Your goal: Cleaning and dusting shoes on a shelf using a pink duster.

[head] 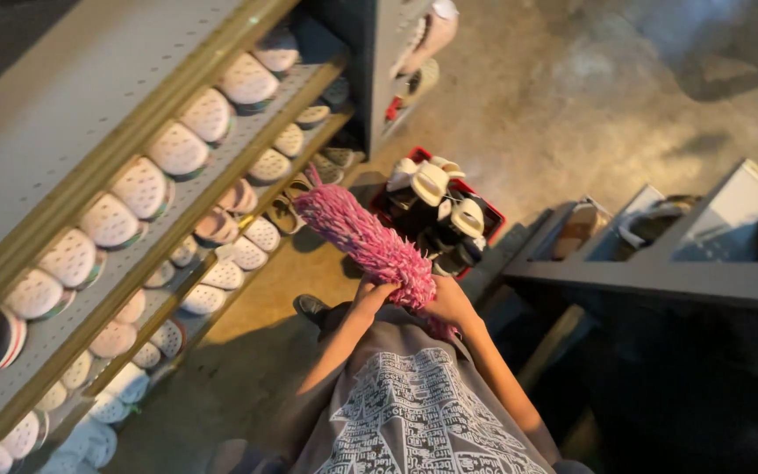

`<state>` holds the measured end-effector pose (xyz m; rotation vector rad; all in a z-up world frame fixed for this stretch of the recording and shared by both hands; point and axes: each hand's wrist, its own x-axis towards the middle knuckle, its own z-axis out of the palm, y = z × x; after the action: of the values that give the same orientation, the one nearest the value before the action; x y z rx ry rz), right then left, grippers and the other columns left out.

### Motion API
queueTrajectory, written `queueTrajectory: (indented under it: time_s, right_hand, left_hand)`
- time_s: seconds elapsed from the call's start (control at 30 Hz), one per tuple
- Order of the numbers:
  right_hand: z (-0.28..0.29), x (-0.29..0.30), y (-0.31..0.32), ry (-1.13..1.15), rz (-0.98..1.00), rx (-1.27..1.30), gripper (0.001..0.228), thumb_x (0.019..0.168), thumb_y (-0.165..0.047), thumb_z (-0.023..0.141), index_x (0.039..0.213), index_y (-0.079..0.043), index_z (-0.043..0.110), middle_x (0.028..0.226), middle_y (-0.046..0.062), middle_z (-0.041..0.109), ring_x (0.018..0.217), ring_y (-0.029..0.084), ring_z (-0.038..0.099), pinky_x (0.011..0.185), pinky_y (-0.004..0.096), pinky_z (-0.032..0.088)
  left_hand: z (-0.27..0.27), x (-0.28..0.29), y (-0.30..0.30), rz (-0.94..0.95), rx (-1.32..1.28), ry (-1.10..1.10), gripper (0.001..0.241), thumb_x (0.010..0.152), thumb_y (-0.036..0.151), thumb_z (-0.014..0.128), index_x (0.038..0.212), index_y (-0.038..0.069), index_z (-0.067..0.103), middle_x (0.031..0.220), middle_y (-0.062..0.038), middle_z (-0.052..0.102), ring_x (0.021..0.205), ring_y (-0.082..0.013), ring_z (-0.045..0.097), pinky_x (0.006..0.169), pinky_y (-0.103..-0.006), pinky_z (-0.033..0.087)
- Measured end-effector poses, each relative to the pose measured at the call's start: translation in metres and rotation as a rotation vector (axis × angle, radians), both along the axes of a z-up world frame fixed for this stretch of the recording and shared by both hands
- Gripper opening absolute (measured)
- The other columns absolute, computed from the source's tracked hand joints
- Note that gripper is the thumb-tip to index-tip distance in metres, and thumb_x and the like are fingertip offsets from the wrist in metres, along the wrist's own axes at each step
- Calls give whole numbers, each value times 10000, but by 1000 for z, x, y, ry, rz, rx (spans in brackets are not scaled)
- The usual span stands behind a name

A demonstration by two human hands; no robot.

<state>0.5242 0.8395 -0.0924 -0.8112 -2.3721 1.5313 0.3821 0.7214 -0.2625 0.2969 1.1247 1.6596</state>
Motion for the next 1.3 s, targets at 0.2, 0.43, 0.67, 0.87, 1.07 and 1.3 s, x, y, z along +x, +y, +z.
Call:
queueTrajectory:
  time_s: [0.2,0.43,0.67,0.87,1.07,1.3]
  right_hand:
    - [-59,71,24,-221,-222,-7,431,749,-273,810,1086,-17,724,958,187,768,884,323,759,813,403,570]
    - [-123,78,25,-7,-517,-80,446,804,-268,788,1163,-16,711,1022,156,775,912,263,755,816,386,566]
    - [-154,68,38,-43,-698,-404,422,820,-234,764,1170,-10,695,944,84,765,783,152,702,705,346,580]
    - [-175,40,63,205,-807,-502,344,904,-214,724,1181,-13,695,959,80,737,811,174,671,709,357,550]
    - [-297,44,116,513,-1245,-1126,232,927,-99,567,1145,-59,638,920,117,694,804,292,681,716,486,577]
    - [-481,67,154,686,-1427,-1100,267,913,9,579,1162,-62,646,1023,111,709,936,293,697,871,486,579]
  left_hand:
    - [-13,47,49,-128,18,131,359,783,43,770,1134,33,696,1125,-28,718,1045,-152,664,934,-326,544]
    - [-13,56,106,-242,-44,242,430,775,65,771,1190,35,663,1158,-40,721,1059,-136,671,937,-319,534]
    - [-27,28,135,-453,-156,216,463,805,64,744,1251,-14,652,1171,-87,727,1054,-177,684,924,-347,549]
    - [-52,5,185,-575,-96,297,570,852,94,711,1393,37,538,1293,-63,666,1134,-153,644,976,-327,523]
    - [-123,-3,231,-731,-265,218,476,915,254,671,1352,86,588,1240,-45,707,1000,-127,676,798,-290,547]
    - [-240,-9,269,-313,-613,241,484,928,331,771,1218,-50,699,1023,-166,675,794,-187,622,675,-363,526]
